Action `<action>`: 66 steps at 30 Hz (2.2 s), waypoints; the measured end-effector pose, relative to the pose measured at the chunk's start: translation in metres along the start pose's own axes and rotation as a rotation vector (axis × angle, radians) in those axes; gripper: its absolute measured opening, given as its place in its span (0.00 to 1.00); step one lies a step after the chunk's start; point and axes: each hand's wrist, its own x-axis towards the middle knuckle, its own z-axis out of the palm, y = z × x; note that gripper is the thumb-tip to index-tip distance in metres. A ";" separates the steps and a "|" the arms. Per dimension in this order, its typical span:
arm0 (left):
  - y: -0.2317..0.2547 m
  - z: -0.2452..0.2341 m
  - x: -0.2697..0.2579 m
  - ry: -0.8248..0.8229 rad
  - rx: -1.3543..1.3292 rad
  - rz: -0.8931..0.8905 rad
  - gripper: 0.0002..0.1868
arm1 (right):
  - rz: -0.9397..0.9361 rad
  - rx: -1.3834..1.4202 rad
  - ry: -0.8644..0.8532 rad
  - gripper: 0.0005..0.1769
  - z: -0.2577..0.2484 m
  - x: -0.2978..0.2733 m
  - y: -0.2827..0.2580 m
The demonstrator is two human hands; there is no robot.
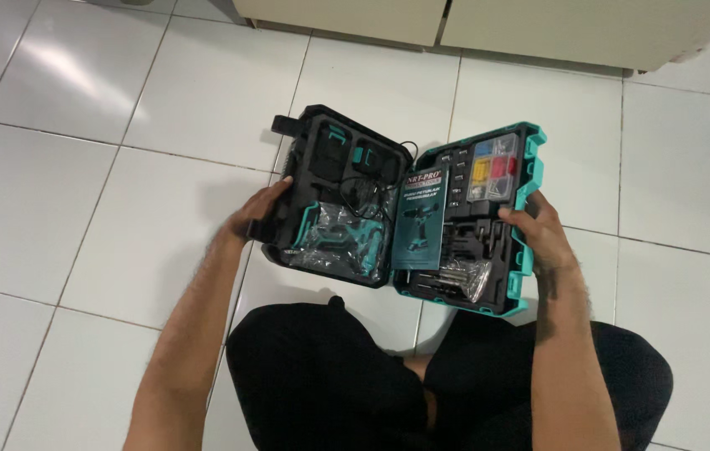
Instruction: The person opens a teal NRT-PRO toolkit and removes the user manual and a small plastic container of accessories. They then systematically remove multiple metal sockets and bits from the molded tray, placing them in a row on the floor.
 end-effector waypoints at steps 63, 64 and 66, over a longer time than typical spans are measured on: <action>-0.021 0.049 -0.016 0.781 1.134 0.204 0.36 | 0.151 -0.251 0.230 0.18 -0.028 0.081 0.182; -0.015 0.073 -0.021 0.765 1.170 0.258 0.33 | 0.121 -0.258 0.235 0.18 -0.027 0.079 0.182; -0.004 0.121 -0.030 0.685 1.164 0.314 0.30 | 0.141 -0.249 0.231 0.18 -0.024 0.080 0.180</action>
